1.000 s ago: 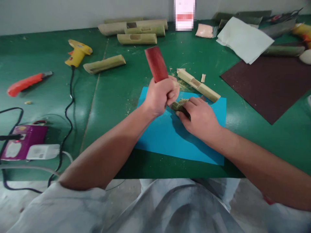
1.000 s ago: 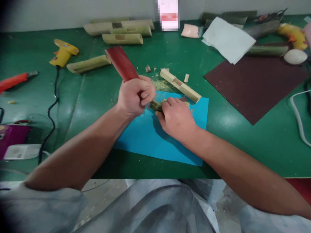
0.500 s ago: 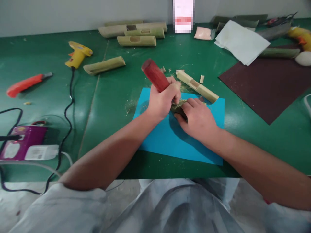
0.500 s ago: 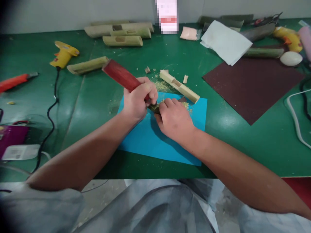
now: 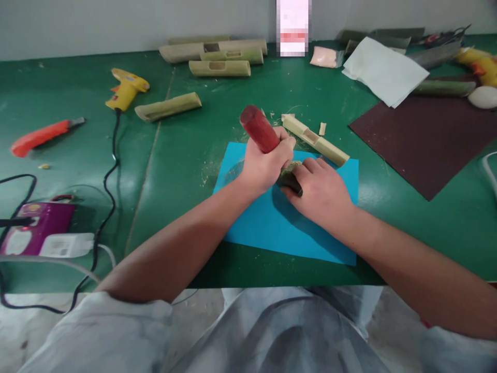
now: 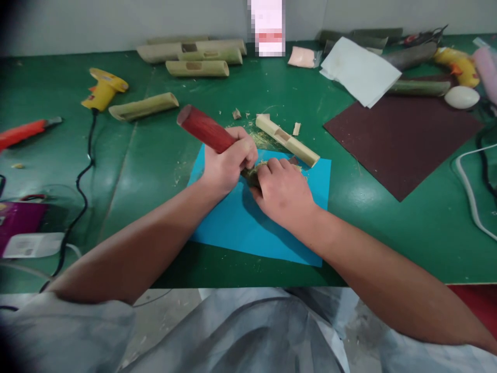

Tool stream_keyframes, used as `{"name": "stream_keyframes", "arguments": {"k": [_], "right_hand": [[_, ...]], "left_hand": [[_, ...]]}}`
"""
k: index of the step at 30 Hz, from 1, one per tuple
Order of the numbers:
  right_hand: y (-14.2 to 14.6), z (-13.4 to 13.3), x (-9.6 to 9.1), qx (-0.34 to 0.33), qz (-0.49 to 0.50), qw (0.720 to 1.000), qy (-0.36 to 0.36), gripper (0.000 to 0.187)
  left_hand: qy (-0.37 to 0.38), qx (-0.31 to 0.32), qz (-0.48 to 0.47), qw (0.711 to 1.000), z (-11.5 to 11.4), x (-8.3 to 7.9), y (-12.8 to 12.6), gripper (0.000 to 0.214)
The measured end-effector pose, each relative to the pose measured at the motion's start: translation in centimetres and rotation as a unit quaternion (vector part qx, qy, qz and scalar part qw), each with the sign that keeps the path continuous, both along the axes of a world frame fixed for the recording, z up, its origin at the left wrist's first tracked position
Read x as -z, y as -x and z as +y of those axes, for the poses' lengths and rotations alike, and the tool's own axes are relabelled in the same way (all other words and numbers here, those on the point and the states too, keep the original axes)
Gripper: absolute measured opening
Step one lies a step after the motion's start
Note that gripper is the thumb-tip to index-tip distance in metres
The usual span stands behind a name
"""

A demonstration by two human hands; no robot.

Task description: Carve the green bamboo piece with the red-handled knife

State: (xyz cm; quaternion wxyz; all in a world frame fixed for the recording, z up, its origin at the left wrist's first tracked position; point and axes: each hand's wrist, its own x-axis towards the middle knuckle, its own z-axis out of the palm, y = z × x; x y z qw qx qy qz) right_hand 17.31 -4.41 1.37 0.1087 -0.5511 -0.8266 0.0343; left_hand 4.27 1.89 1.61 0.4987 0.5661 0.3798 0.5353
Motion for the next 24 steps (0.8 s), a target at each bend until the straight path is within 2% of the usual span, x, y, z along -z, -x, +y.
{"name": "stream_keyframes", "arguments": {"k": [5,9,13,15,19,24], "right_hand": [[0.0,0.4,0.3,-0.024,0.021,0.999,-0.004,0.019],[0.0,0.6,0.8,-0.025,0.041,0.999,-0.004,0.02],[-0.1,0.6,1.0,-0.017,0.051,0.999,-0.008,0.019],[-0.1,0.5,0.9,-0.013,0.052,0.999,-0.008,0.018],[0.1,0.4,0.6,-0.005,0.044,0.999,0.001,0.017],[0.2,0.4,0.6,-0.005,0.041,0.999,0.006,0.018]], "left_hand": [[0.026,-0.002,0.026,0.999,-0.3,-0.6,-0.5,0.039],[0.052,0.04,0.018,0.998,0.2,-1.0,-0.5,0.04],[0.085,0.083,-0.036,0.992,1.1,-0.8,0.2,0.042],[0.088,0.07,-0.065,0.992,1.5,-0.5,0.3,0.043],[0.03,0.005,-0.054,0.998,1.6,0.0,0.0,0.043],[0.035,0.016,-0.002,0.999,1.0,0.0,-0.1,0.038]]}}
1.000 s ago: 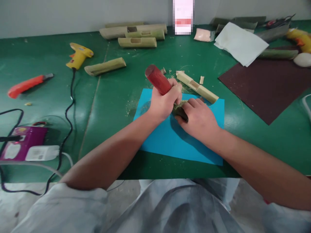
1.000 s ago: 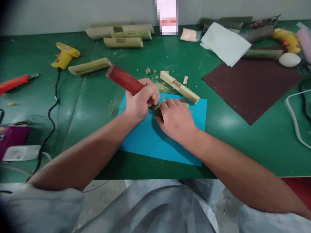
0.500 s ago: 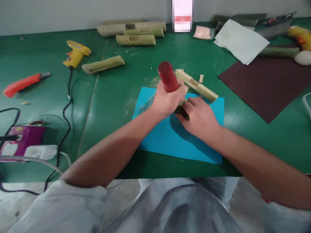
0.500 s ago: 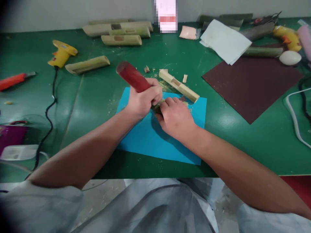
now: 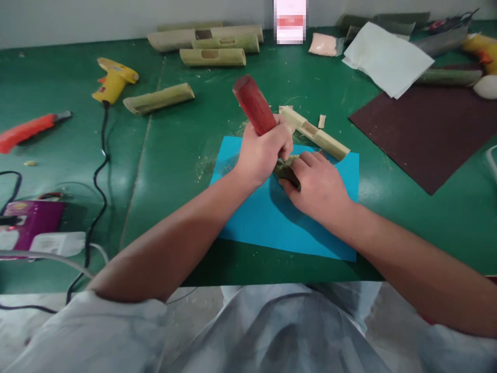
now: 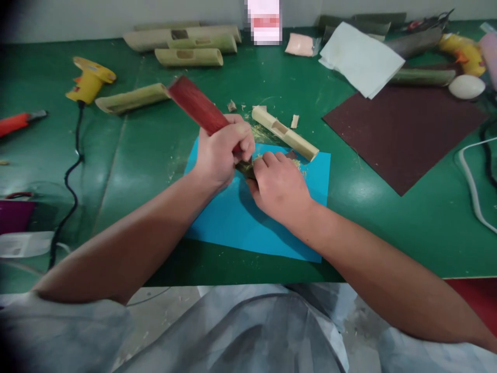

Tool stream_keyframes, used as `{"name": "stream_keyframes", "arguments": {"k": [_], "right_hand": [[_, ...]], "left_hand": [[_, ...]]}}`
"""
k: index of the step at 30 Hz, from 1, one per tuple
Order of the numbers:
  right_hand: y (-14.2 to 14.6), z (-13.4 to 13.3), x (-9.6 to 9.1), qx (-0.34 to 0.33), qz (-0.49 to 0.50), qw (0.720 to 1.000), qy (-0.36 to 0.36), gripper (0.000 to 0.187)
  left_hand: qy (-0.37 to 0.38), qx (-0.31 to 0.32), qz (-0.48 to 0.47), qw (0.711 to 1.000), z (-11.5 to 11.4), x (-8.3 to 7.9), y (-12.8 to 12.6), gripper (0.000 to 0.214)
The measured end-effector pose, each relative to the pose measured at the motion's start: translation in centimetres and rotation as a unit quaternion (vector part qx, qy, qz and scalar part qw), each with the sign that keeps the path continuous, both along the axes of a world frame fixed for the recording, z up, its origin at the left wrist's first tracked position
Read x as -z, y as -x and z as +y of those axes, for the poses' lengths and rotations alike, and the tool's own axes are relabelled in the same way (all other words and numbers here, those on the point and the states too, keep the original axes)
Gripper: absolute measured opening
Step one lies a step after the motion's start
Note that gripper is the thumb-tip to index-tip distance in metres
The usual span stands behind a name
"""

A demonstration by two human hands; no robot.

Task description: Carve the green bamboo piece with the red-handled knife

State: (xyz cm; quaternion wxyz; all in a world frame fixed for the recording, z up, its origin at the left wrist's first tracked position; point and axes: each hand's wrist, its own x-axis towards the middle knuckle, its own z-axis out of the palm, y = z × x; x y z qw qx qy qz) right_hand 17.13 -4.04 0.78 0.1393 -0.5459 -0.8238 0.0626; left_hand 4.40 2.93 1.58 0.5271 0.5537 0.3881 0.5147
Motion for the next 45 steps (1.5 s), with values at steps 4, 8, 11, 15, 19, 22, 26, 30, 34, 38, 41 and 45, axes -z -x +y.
{"name": "stream_keyframes", "arguments": {"k": [4,8,11,15,19,22,26,30,34,38,41,45], "right_hand": [[0.0,0.0,0.0,-0.003,-0.003,1.0,-0.013,0.016],[0.0,-0.1,-0.1,-0.005,-0.01,1.0,-0.006,0.017],[0.0,-0.2,-0.1,-0.009,-0.017,1.0,-0.004,0.018],[0.0,-0.2,-0.1,-0.011,-0.024,1.0,-0.011,0.021],[0.0,-0.2,-0.1,-0.014,-0.02,1.0,-0.012,0.019],[0.0,-0.1,-0.1,-0.014,-0.018,1.0,-0.01,0.017],[0.1,-0.1,-0.1,-0.016,-0.027,0.999,-0.016,0.019],[-0.1,0.0,0.0,-0.02,-0.017,0.999,-0.02,0.02],[-0.4,0.1,0.4,-0.017,0.022,0.999,-0.021,0.019],[-0.5,0.2,1.0,-0.016,0.048,0.998,-0.028,0.018],[-0.4,0.2,1.1,-0.014,0.048,0.998,-0.032,0.02],[-0.2,0.0,0.8,-0.015,0.03,0.999,-0.032,0.021]], "left_hand": [[0.008,-0.003,-0.009,1.0,-0.1,0.2,0.0,0.037],[-0.005,-0.007,-0.011,1.0,0.1,0.6,-0.1,0.039],[-0.01,-0.009,0.002,1.0,0.1,0.6,-0.1,0.042],[-0.007,-0.024,-0.001,1.0,-0.1,0.3,0.0,0.039],[-0.003,-0.019,-0.003,1.0,-0.2,0.2,0.0,0.036],[0.008,-0.021,0.001,1.0,-0.4,0.0,0.0,0.036],[0.002,-0.018,0.01,1.0,-0.6,-0.4,0.0,0.036],[-0.007,-0.004,0.006,1.0,-0.8,-0.6,0.0,0.036],[-0.02,0.032,0.015,0.999,-0.9,-0.2,0.0,0.032],[-0.021,0.062,-0.011,0.998,-0.5,0.1,0.2,0.03],[0.029,0.088,-0.049,0.995,0.0,-0.1,0.5,0.038],[0.009,0.026,-0.06,0.998,0.1,-0.2,0.5,0.04]]}}
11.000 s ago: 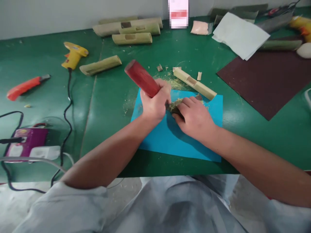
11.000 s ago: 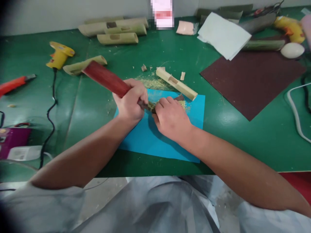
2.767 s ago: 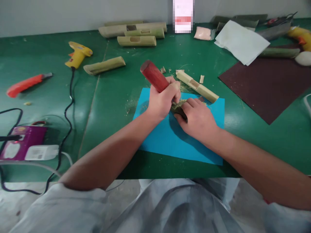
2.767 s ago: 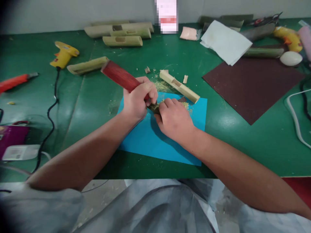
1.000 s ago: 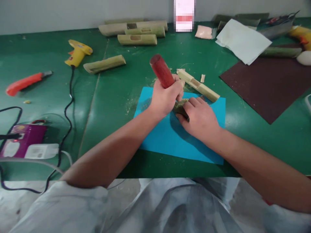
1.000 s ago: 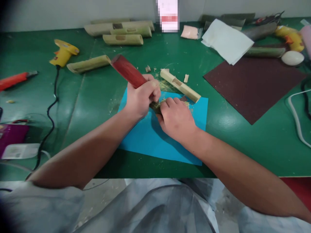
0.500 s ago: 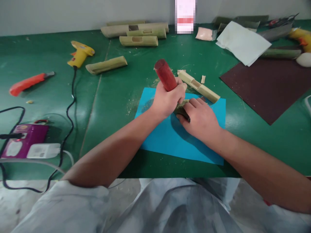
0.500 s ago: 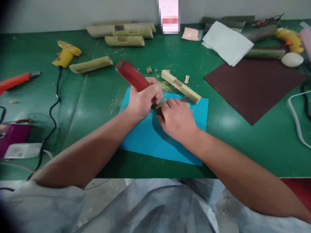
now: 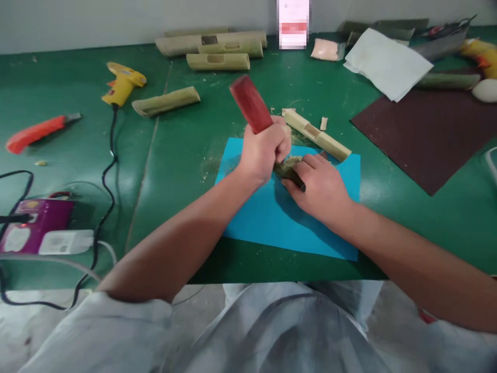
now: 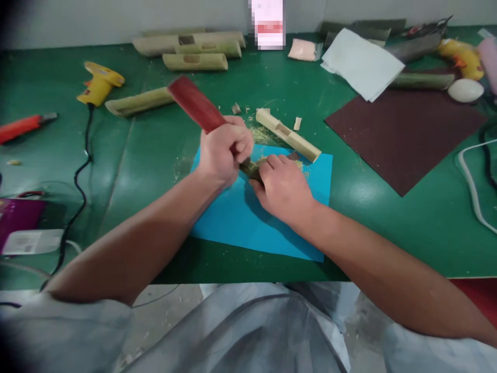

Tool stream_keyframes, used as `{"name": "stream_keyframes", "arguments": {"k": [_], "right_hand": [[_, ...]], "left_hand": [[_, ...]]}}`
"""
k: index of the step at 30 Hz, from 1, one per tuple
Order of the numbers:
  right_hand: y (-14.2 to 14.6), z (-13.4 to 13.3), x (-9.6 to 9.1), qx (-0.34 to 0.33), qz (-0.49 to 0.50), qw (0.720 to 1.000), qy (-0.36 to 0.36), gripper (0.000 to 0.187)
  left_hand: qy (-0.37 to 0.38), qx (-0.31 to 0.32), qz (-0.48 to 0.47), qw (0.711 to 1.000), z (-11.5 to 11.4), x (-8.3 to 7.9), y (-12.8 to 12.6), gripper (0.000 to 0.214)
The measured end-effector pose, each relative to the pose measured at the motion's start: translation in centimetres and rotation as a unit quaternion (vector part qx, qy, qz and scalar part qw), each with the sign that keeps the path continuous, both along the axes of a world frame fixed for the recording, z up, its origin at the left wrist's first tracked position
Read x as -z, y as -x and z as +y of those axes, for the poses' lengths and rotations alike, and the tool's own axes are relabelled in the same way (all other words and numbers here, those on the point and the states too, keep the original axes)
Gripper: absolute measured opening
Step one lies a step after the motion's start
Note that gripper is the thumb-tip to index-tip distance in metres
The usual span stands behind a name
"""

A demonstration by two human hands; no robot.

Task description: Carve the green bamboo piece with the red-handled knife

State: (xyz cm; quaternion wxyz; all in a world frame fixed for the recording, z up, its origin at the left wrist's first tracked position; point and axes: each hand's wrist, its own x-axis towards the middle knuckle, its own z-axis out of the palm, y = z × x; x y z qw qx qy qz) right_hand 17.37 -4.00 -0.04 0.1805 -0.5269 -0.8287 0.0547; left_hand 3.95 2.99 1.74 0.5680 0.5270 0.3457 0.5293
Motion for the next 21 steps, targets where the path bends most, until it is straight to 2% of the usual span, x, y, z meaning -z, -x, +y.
{"name": "stream_keyframes", "arguments": {"k": [2,7,14,18,21], "right_hand": [[0.1,-0.1,-0.2,0.006,-0.012,1.0,0.001,0.02],[0.3,-0.2,-0.3,0.0,-0.036,0.999,-0.006,0.019],[0.2,-0.2,-0.3,-0.005,-0.044,0.999,-0.022,0.019],[0.2,-0.2,-0.3,-0.006,-0.032,0.999,-0.02,0.019],[0.1,-0.2,0.0,-0.005,-0.001,1.0,-0.019,0.019]], "left_hand": [[-0.021,-0.022,0.018,0.999,-0.3,0.1,-0.2,0.035],[-0.018,-0.019,0.048,0.999,-1.0,0.0,-0.4,0.039],[-0.019,-0.01,0.029,0.999,-1.0,0.0,-0.2,0.035],[-0.025,-0.023,0.053,0.998,-1.2,0.1,-0.2,0.033],[-0.053,0.013,0.08,0.995,-1.2,0.2,-0.1,0.03]]}}
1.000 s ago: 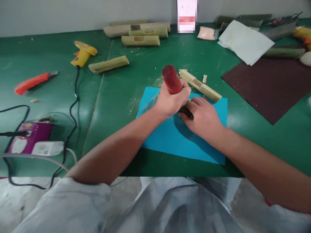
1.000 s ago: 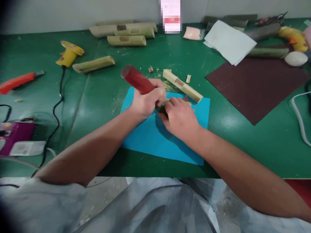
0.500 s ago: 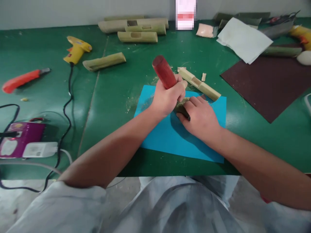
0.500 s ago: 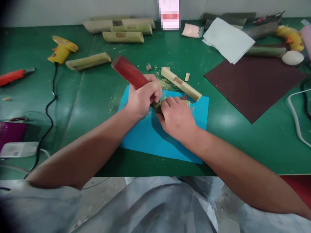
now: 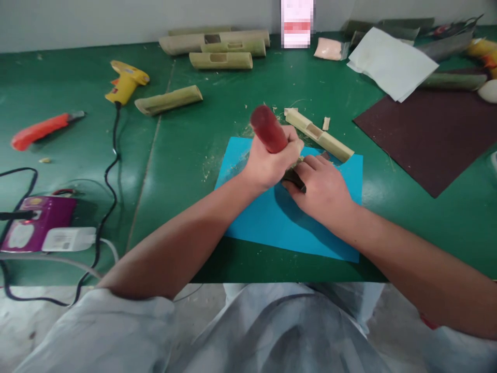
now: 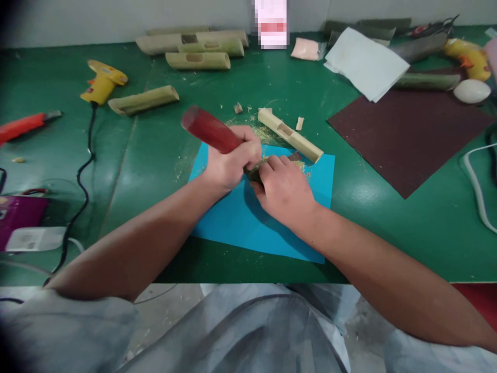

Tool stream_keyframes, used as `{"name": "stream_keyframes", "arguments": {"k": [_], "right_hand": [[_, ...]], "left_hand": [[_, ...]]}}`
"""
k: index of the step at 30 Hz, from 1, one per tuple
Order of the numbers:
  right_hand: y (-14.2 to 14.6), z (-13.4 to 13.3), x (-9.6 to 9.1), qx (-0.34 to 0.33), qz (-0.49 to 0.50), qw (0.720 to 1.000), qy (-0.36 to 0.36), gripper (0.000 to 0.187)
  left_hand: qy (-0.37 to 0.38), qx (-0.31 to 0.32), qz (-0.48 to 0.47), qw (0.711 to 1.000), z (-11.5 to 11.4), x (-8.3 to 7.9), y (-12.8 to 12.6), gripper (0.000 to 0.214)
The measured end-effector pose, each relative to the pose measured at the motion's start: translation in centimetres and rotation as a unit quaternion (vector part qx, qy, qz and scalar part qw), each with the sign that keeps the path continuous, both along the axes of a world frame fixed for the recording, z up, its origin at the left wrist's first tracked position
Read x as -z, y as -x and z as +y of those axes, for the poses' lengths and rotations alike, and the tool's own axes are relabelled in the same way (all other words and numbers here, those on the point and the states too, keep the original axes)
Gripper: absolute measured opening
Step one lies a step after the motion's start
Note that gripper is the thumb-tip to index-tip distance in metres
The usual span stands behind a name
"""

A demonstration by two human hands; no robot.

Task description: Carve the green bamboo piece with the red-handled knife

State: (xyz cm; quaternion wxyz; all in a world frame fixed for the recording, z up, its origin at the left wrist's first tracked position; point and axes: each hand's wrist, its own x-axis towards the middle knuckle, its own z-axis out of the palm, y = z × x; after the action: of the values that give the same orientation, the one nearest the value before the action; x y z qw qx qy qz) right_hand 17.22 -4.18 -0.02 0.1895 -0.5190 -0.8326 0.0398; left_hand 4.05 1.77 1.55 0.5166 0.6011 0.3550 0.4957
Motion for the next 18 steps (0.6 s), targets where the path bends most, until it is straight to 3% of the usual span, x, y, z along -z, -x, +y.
{"name": "stream_keyframes", "arguments": {"k": [2,7,11,18], "right_hand": [[0.0,0.0,0.1,-0.001,0.016,1.0,0.002,0.019],[0.0,0.0,0.0,0.006,-0.016,1.0,0.005,0.02],[0.1,-0.1,-0.2,0.014,-0.03,0.999,0.009,0.021],[0.2,-0.2,-0.6,0.008,-0.034,0.999,0.031,0.018]], "left_hand": [[0.005,0.027,-0.001,1.0,0.2,0.0,0.1,0.029],[0.096,0.047,-0.045,0.993,1.1,-0.2,0.2,0.036],[0.049,-0.033,-0.069,0.996,0.9,-0.2,-0.2,0.035],[0.026,-0.05,-0.032,0.998,0.1,-0.1,-0.4,0.037]]}}
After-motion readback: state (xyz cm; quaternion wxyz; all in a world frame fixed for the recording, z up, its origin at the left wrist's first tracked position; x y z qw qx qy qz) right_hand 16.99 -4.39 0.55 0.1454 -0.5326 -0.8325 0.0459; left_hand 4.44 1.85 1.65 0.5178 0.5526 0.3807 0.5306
